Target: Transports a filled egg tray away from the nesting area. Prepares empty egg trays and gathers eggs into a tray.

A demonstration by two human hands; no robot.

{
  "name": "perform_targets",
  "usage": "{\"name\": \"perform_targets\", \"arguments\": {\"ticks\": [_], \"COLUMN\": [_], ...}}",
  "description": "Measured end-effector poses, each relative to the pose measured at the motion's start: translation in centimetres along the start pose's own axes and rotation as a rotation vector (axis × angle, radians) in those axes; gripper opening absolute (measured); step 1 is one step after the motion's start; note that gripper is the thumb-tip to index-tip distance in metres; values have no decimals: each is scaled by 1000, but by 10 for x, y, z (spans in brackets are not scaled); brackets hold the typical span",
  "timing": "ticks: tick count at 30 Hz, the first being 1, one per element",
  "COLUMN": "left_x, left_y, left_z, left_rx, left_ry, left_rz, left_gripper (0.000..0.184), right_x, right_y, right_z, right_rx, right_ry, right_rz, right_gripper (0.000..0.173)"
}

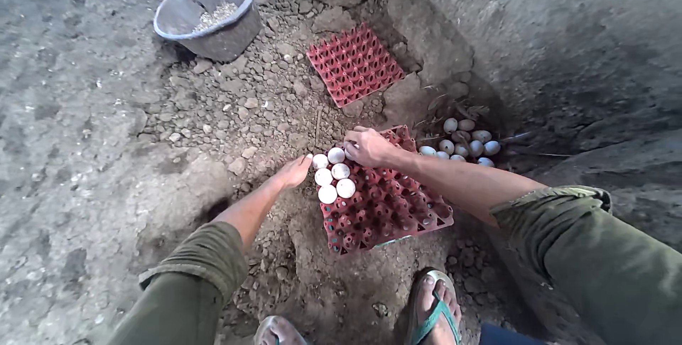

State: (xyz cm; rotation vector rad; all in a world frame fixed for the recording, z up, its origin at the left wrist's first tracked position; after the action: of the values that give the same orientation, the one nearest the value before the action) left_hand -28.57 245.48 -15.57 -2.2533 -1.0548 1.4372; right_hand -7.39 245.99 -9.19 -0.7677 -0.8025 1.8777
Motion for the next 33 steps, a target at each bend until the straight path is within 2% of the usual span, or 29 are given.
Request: {"name": "perform_targets", "arguments": {"ticks": [2,6,11,14,16,20,24,26,29,31,33], "left_x": [-1,-1,9,6,2,-9,-27,-27,-28,-32,-30], "left_y": [9,20,27,31,31,33,31,32,32,31,30], "left_z": [-6,-14,-2,-3,-6,-7,-16,-14,-20,-25,-18], "left_rx": [-200,-477,-545,-533,-536,-586,-602,-625,-680,-743,-781], "left_ry": [-31,-93,-136,-120,-105,-75,-99,-89,-102,-171,-224], "left_rz": [-23,-34,7,-5,-46,-12,12,42,56,60,82], "left_gripper": [72,74,86,86,84,84,86,85,79,77,79], "right_x": [-9,-14,-15,-18,-25,-81,-154,-171,-170,-166,-158], "right_y": [0,11,-1,-34,-60,-97,-128,-119,-91,-84,-74], "right_z": [7,10,3,-41,-101,-246,-329,-363,-377,-363,-373], "right_rx": [111,202,179,30,-44,-33,-9,-56,-187,-200,-147], "right_ry": [-45,-119,-162,-158,-22,547,1028,1071,913,871,900], "right_rz": [-159,-187,-206,-245,-325,-327,-220,-106,140,122,27], "right_gripper": [26,27,28,29,30,38,39,42,52,67,85]}}
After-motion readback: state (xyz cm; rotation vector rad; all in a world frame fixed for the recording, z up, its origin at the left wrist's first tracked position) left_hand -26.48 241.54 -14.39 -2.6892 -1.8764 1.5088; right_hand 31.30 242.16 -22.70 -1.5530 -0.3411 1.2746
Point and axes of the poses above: each hand's wrist, its own x-axis towards the middle knuckle, its own y-axis out of the palm, z = x × y, the point moved 7 cm from there along x, towards the middle knuckle, and after that the axes turned 2 degrees about -z, right-handed, at the moved point
